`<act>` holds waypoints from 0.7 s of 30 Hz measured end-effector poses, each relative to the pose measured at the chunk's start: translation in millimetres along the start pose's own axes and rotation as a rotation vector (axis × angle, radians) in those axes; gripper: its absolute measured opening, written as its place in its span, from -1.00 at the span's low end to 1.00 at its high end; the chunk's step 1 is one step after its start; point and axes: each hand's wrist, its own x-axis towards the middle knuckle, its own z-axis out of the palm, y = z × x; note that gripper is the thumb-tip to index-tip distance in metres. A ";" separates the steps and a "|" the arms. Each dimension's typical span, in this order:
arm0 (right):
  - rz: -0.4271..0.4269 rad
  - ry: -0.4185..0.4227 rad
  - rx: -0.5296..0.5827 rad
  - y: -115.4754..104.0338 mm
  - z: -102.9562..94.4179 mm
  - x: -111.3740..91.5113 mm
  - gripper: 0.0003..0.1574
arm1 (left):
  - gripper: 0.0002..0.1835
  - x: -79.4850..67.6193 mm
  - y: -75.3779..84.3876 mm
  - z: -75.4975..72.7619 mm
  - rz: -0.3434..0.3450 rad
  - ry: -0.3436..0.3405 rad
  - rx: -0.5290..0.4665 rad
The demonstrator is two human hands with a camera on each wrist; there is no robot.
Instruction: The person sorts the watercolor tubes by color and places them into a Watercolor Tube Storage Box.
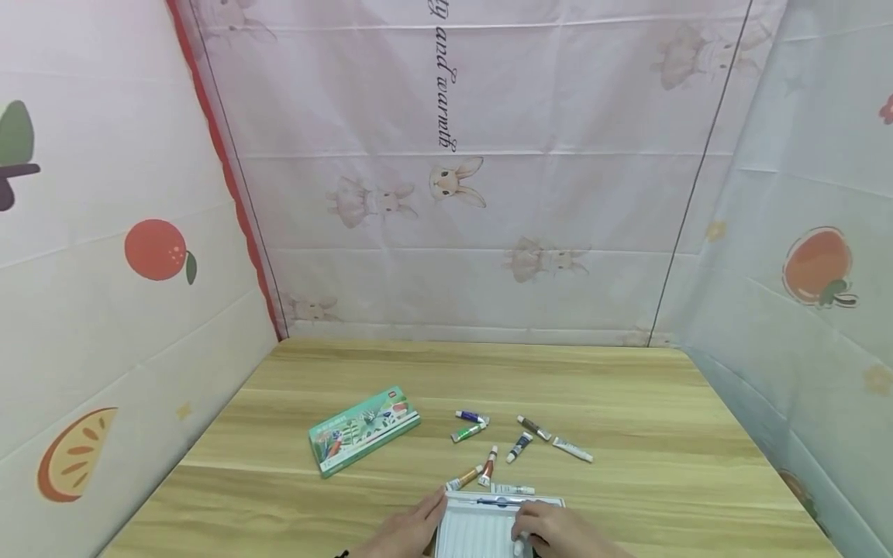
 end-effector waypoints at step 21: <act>-0.036 0.156 -0.002 2.8 -5.0 -6.7 -0.62 | -0.17 2.4 2.9 0.8 -0.032 -0.026 -0.061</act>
